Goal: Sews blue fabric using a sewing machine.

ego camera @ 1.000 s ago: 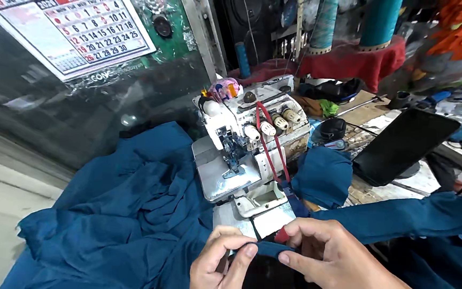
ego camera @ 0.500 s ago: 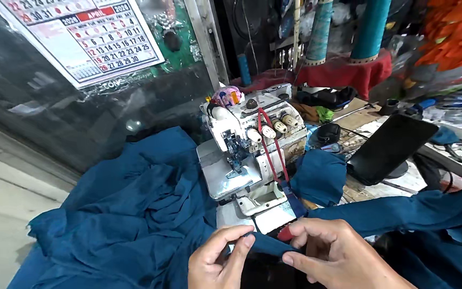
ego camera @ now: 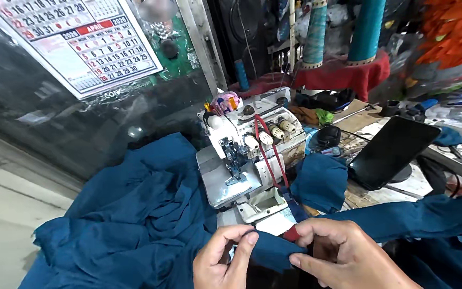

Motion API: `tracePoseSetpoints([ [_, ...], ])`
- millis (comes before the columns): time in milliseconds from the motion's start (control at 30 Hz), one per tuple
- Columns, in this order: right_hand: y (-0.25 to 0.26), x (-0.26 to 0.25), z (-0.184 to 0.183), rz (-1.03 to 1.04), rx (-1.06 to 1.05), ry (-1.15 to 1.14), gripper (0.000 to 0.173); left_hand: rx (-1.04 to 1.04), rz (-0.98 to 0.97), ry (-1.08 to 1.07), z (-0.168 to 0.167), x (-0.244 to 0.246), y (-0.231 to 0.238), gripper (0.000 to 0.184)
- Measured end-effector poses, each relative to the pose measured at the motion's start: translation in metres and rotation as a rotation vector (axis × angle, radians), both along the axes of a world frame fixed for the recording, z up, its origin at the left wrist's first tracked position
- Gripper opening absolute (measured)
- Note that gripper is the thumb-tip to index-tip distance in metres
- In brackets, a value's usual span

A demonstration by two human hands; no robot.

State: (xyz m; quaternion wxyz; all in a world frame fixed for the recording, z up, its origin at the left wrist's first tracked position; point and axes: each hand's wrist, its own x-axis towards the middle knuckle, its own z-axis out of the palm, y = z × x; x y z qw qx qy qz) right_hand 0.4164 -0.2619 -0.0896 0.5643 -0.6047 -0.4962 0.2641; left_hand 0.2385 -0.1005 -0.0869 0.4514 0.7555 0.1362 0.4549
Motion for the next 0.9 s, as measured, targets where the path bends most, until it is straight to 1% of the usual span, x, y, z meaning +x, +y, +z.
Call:
tracePoseSetpoints([
  [67,0.002,0.001,-0.001,0.010,-0.031,0.011,0.024,-0.039,0.006,0.038,-0.001,0.000,0.000,0.011],
  [133,0.011,0.003,-0.001,0.030,-0.049,0.006,0.024,-0.089,-0.040,0.126,-0.002,-0.001,0.008,0.015],
  [200,0.019,0.004,0.006,0.068,-0.021,0.009,0.026,-0.098,-0.068,0.185,0.006,-0.003,0.020,0.017],
  [300,0.036,0.003,0.029,0.103,0.073,0.063,0.033,0.062,-0.045,0.173,0.047,-0.001,0.040,0.015],
  [367,0.059,0.006,0.026,0.060,0.060,0.115,0.032,0.241,0.014,0.160,0.062,0.014,0.063,0.015],
  [400,0.073,0.009,0.017,0.033,0.019,0.155,0.029,0.338,0.057,0.182,0.058,0.025,0.079,0.015],
  [467,0.098,0.016,-0.009,0.030,-0.067,0.269,0.024,0.468,0.131,0.306,0.037,0.045,0.110,0.017],
  [500,0.105,0.017,-0.022,0.038,-0.076,0.307,0.021,0.478,0.154,0.366,0.026,0.051,0.119,0.019],
  [567,0.112,0.018,-0.038,0.054,-0.046,0.329,0.020,0.480,0.167,0.389,0.016,0.056,0.124,0.019],
  [700,0.106,0.014,-0.035,0.087,-0.070,0.424,0.018,0.469,0.167,0.387,0.015,0.053,0.124,0.019],
  [833,0.098,0.012,-0.027,0.100,-0.074,0.416,0.018,0.622,0.324,0.481,0.022,0.052,0.114,0.022],
  [900,0.095,0.012,-0.027,0.119,-0.055,0.378,0.019,0.668,0.337,0.519,0.025,0.054,0.101,0.019],
])
